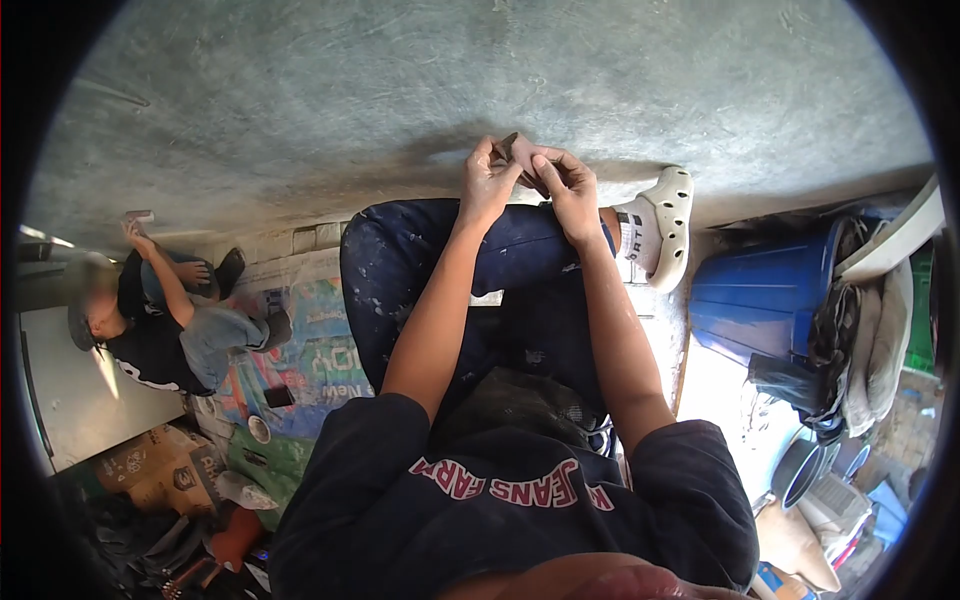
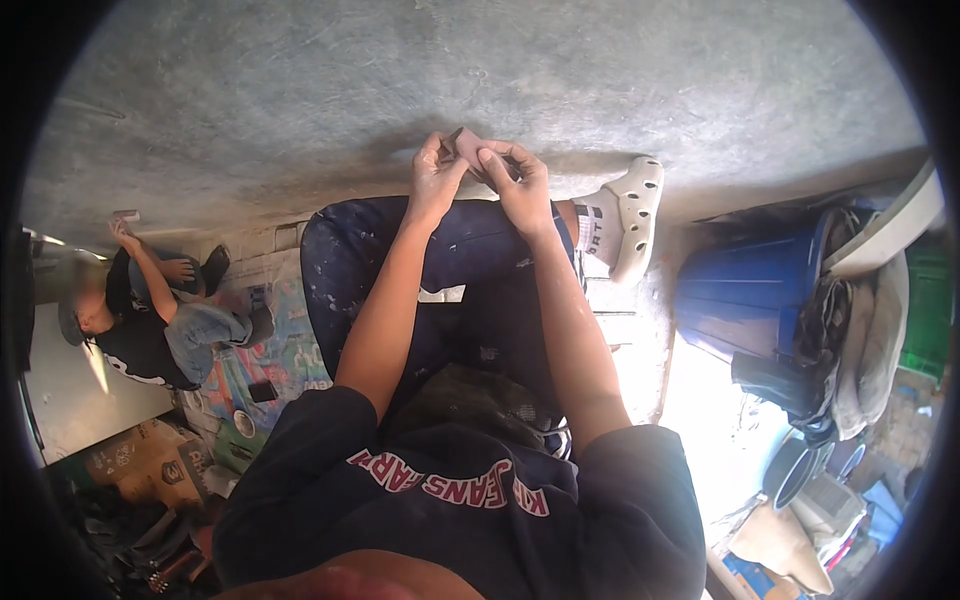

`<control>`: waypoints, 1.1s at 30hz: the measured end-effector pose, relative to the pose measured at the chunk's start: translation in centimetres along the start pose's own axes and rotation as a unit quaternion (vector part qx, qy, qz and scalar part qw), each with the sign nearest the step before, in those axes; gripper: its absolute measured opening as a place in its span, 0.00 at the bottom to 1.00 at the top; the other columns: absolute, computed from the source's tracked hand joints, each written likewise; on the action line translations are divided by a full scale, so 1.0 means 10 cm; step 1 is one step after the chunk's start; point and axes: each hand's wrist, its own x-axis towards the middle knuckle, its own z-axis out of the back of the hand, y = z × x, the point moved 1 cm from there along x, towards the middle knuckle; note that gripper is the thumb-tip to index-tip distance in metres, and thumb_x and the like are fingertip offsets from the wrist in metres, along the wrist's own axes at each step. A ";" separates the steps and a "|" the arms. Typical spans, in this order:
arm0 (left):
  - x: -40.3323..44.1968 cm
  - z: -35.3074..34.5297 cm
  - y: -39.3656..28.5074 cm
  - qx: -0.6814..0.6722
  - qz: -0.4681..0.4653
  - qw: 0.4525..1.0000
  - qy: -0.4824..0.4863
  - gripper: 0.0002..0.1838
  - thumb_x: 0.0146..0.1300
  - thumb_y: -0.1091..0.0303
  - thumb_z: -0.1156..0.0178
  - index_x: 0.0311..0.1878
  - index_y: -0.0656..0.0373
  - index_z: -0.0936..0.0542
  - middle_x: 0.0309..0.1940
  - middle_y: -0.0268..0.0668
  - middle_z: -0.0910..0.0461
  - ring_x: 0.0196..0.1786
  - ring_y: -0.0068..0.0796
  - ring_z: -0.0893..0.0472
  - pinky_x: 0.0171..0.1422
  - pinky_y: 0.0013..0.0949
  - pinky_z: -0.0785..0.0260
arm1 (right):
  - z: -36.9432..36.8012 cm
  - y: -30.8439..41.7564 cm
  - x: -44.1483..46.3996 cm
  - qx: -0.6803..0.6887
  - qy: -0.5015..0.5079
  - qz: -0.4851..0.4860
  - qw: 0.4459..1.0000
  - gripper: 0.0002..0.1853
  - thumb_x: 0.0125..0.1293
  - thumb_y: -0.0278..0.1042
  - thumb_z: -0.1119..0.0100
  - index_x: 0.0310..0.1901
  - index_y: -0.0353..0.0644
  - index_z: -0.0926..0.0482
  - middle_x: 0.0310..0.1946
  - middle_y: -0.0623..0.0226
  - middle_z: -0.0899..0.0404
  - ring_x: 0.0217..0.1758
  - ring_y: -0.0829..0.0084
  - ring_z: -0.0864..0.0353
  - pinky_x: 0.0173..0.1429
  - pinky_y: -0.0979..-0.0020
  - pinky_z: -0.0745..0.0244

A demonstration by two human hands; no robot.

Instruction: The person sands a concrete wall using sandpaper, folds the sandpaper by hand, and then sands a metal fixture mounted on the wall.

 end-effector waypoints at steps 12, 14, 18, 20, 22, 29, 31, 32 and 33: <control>-0.06 -0.09 -0.14 0.037 0.035 0.994 0.099 0.14 0.65 0.63 0.37 0.45 0.64 0.23 0.35 0.34 0.19 0.36 0.15 0.22 0.40 0.24 0.29 | 0.10 -0.09 0.07 -0.005 -0.135 0.010 0.991 0.23 0.75 0.47 0.51 0.49 0.30 0.19 0.41 0.67 0.18 0.43 0.82 0.24 0.51 0.77 0.29; -0.07 -0.11 -0.19 0.081 -0.040 0.996 0.018 0.13 0.62 0.64 0.35 0.42 0.62 0.23 0.29 0.36 0.19 0.31 0.23 0.20 0.36 0.28 0.27 | 0.14 -0.14 0.08 -0.023 -0.126 0.012 0.992 0.21 0.74 0.48 0.49 0.46 0.34 0.19 0.39 0.71 0.19 0.42 0.84 0.24 0.49 0.78 0.28; -0.05 -0.08 -0.27 0.060 -0.088 0.994 -0.033 0.14 0.61 0.64 0.34 0.45 0.60 0.23 0.33 0.36 0.18 0.32 0.26 0.19 0.37 0.28 0.27 | 0.05 -0.06 0.05 -0.046 -0.111 0.042 0.992 0.18 0.74 0.44 0.47 0.45 0.35 0.19 0.38 0.72 0.19 0.41 0.84 0.24 0.48 0.79 0.28; -0.02 -0.05 -0.26 0.064 -0.077 0.995 -0.026 0.14 0.61 0.65 0.34 0.48 0.59 0.22 0.36 0.36 0.18 0.33 0.25 0.19 0.38 0.28 0.26 | 0.14 -0.13 0.06 -0.130 -0.074 0.016 0.989 0.13 0.72 0.37 0.44 0.45 0.34 0.19 0.40 0.69 0.19 0.43 0.82 0.22 0.51 0.78 0.25; -0.01 -0.05 -0.21 0.040 -0.077 0.996 -0.029 0.14 0.61 0.66 0.34 0.48 0.59 0.22 0.36 0.36 0.18 0.33 0.24 0.19 0.38 0.28 0.26 | 0.04 -0.08 0.03 -0.088 -0.065 0.015 0.994 0.11 0.70 0.35 0.41 0.44 0.34 0.19 0.39 0.68 0.19 0.43 0.81 0.21 0.52 0.77 0.25; -0.01 -0.04 -0.18 -0.043 0.003 0.999 -0.009 0.22 0.61 0.65 0.34 0.57 0.59 0.27 0.44 0.39 0.20 0.37 0.27 0.19 0.41 0.31 0.26 | 0.03 -0.04 0.03 -0.041 -0.021 -0.009 0.999 0.13 0.68 0.29 0.40 0.50 0.38 0.31 0.45 0.62 0.21 0.45 0.76 0.21 0.53 0.74 0.26; 0.00 -0.03 -0.17 -0.021 -0.013 0.999 -0.042 0.27 0.61 0.64 0.34 0.60 0.59 0.31 0.49 0.42 0.24 0.42 0.29 0.21 0.45 0.34 0.26 | 0.09 -0.06 0.05 -0.069 -0.017 -0.016 0.997 0.14 0.69 0.28 0.41 0.51 0.40 0.35 0.48 0.61 0.23 0.47 0.75 0.22 0.54 0.74 0.28; 0.01 -0.02 -0.16 0.005 -0.026 0.997 -0.074 0.31 0.60 0.63 0.33 0.63 0.59 0.35 0.54 0.45 0.28 0.46 0.31 0.22 0.48 0.37 0.26 | 0.12 -0.06 0.07 -0.115 -0.019 0.061 0.991 0.14 0.70 0.27 0.43 0.51 0.41 0.38 0.50 0.59 0.24 0.49 0.75 0.24 0.55 0.73 0.31; 0.01 -0.03 -0.13 0.002 -0.026 0.996 -0.080 0.31 0.60 0.63 0.33 0.63 0.59 0.35 0.54 0.45 0.28 0.46 0.31 0.22 0.48 0.37 0.26 | 0.12 -0.05 0.07 -0.159 -0.020 0.136 0.978 0.14 0.71 0.26 0.46 0.51 0.42 0.40 0.53 0.58 0.26 0.52 0.74 0.26 0.56 0.73 0.33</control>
